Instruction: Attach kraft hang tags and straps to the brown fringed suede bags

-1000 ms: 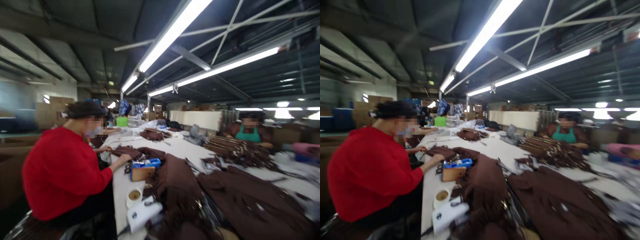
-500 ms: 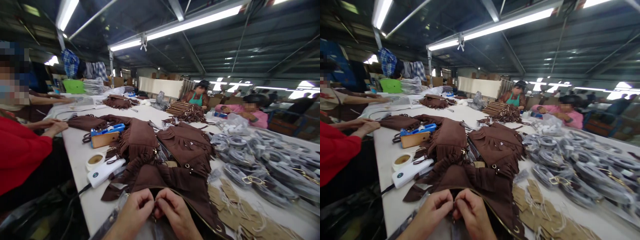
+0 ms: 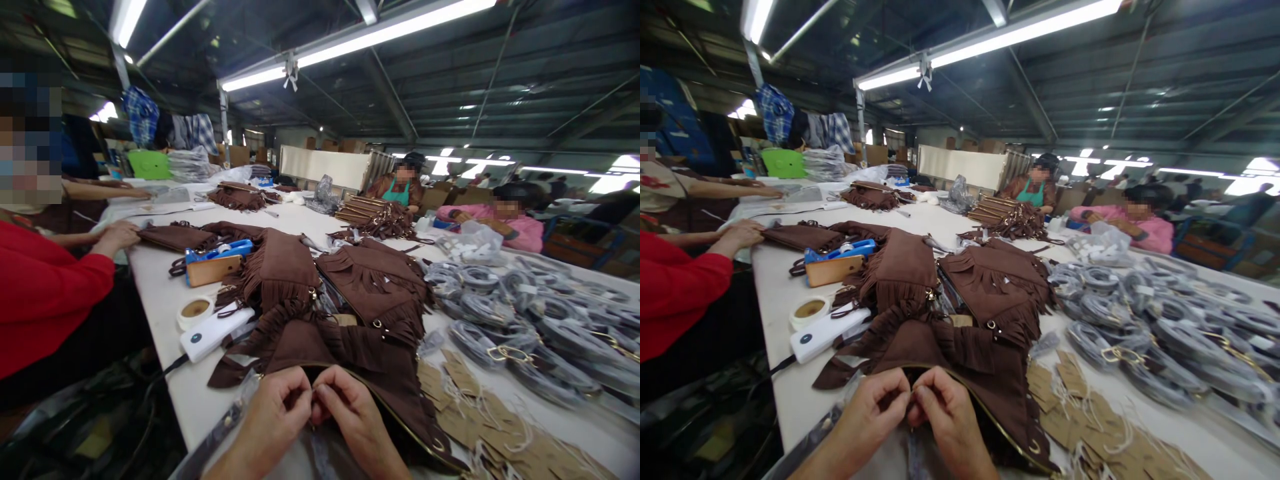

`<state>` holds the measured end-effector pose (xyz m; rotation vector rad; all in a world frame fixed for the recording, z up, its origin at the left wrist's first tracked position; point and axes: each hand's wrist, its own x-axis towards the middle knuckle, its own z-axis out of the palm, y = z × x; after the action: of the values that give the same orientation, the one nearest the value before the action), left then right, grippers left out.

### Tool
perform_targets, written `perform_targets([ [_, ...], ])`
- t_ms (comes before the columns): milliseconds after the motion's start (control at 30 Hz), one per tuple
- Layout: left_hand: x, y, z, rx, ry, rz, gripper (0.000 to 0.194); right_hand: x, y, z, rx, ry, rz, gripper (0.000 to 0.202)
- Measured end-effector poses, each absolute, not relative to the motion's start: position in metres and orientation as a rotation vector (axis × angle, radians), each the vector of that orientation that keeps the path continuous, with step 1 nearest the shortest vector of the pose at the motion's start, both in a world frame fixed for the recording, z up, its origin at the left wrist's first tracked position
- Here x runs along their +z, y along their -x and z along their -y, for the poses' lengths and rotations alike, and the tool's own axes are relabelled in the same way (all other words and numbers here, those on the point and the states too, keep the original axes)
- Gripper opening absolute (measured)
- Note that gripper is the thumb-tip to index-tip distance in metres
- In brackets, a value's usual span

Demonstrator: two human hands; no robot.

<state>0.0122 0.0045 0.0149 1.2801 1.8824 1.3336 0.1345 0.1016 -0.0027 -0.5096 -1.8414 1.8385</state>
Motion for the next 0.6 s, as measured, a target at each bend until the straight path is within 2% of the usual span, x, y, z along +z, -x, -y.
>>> perform_targets([
  [167,0.015,-0.013,-0.005,1.261,-1.395,-2.01,0.022,-0.004,-0.135,-0.104,1.76,0.514,1.93,0.032],
  [333,0.007,-0.018,-0.004,1.231,-1.495,-2.07,0.024,-0.004,-0.136,-0.104,1.476,0.519,2.113,0.023],
  [600,-0.001,-0.021,-0.008,1.193,-1.498,-2.125,0.024,-0.011,-0.134,-0.103,1.195,0.48,2.24,0.022],
])
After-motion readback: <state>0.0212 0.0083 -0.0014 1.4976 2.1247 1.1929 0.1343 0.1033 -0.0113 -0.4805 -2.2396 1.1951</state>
